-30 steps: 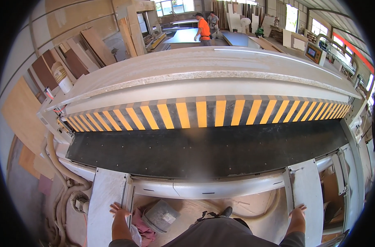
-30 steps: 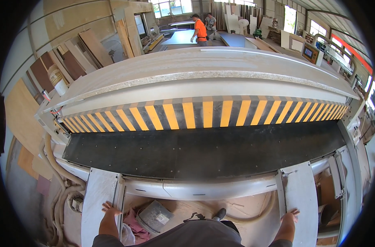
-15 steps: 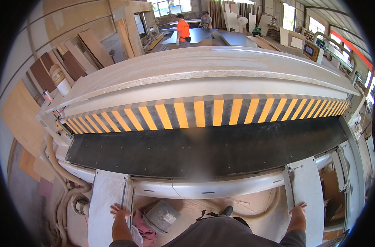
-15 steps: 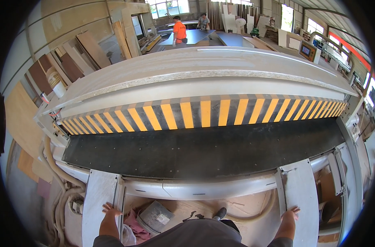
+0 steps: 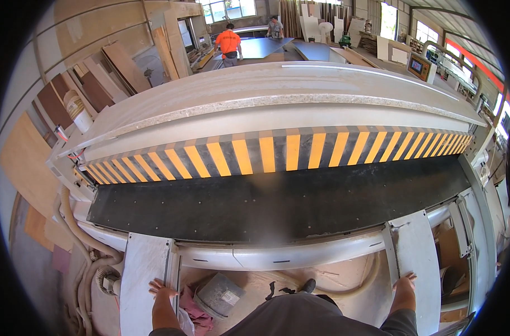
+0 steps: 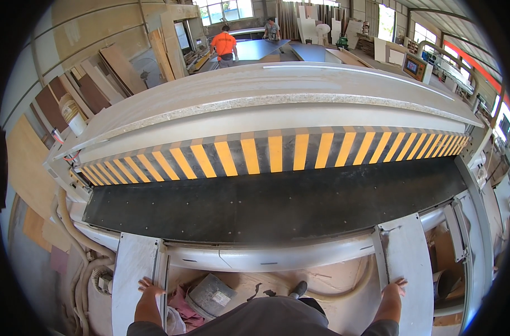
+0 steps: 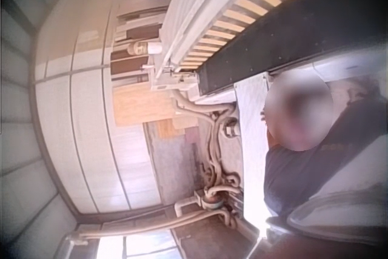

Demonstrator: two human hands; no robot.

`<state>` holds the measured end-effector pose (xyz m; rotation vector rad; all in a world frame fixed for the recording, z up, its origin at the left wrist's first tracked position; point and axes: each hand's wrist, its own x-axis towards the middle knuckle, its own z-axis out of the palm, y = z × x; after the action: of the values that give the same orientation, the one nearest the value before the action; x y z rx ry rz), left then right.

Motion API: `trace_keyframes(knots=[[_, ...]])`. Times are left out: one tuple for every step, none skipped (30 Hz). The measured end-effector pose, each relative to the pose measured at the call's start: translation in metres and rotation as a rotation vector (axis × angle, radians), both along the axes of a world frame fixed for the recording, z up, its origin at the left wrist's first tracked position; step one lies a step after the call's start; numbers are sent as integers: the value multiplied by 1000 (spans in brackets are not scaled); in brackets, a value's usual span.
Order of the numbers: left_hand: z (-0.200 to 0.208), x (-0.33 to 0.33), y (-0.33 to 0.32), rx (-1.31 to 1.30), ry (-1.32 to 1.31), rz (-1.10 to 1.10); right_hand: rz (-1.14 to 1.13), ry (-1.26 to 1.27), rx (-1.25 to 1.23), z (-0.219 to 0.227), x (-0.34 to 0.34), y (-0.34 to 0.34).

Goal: The person feeds a wood board into a large industrial cutting machine, walks to the side to retrieve cut strips, and repeats the process with more boards.

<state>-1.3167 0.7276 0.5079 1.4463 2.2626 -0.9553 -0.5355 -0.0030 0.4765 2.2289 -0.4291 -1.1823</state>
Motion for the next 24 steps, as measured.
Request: trace_keyframes(knots=[[0, -1, -1, 7, -2, -11, 5, 11, -10, 1, 0, 3], [0, -2, -1, 15, -4, -21, 11, 22, -20, 3, -1, 5], [0, -3, -2, 15, -3, -20, 12, 23, -20, 4, -4, 7], [0, -1, -1, 8, -2, -16, 49, -4, -11, 3, -6, 4], [1, 0, -1, 1, -2, -12, 85, -30, -2, 3, -7, 2], [1, 2, 0, 1, -4, -15, 83, -32, -3, 2, -7, 0], [1, 2, -1, 3, -10, -12, 88, -22, -11, 2, -6, 0], [1, 3, -1, 6, -16, -9, 94, -13, -20, 2, -6, -1], [1, 5, 0, 5, -17, -11, 92, -14, -20, 2, -6, -3], [1, 1, -1, -2, -5, -14, 88, -15, -7, 4, -7, 0], [1, -2, -1, -9, 6, -17, 84, -17, 7, 6, -7, 4], [1, -6, -1, -6, 9, -13, 88, -14, 9, 8, -5, 9], [1, -2, -1, -11, 13, -20, 45, 15, -16, 9, -4, 9], [1, 0, -1, -16, 17, -28, 2, 44, -42, 11, -3, 9], [2, 2, -3, -19, 15, -32, -2, 43, -44, 12, -4, 9], [2, -1, -5, -8, -18, -71, 6, 49, -47, 12, -3, 9], [2, -2, -6, 2, -51, -110, 15, 54, -50, 12, -3, 9], [1, -1, -4, 1, -51, -111, 14, 54, -51, 13, -4, 9], [0, 0, -2, -11, -8, -74, 14, 53, -50, 12, -4, 10], [-1, 1, 0, -24, 34, -37, 14, 51, -50, 12, -4, 10], [-1, -1, 0, -24, 35, -35, 16, 52, -49, 12, -4, 11], [-2, -2, 1, -36, 44, -31, 14, 48, -50, 11, -4, 11], [-3, -3, 1, -48, 54, -26, 12, 44, -51, 11, -4, 11], [-5, -4, 2, -48, 55, -25, 13, 44, -52, 10, -3, 12]])
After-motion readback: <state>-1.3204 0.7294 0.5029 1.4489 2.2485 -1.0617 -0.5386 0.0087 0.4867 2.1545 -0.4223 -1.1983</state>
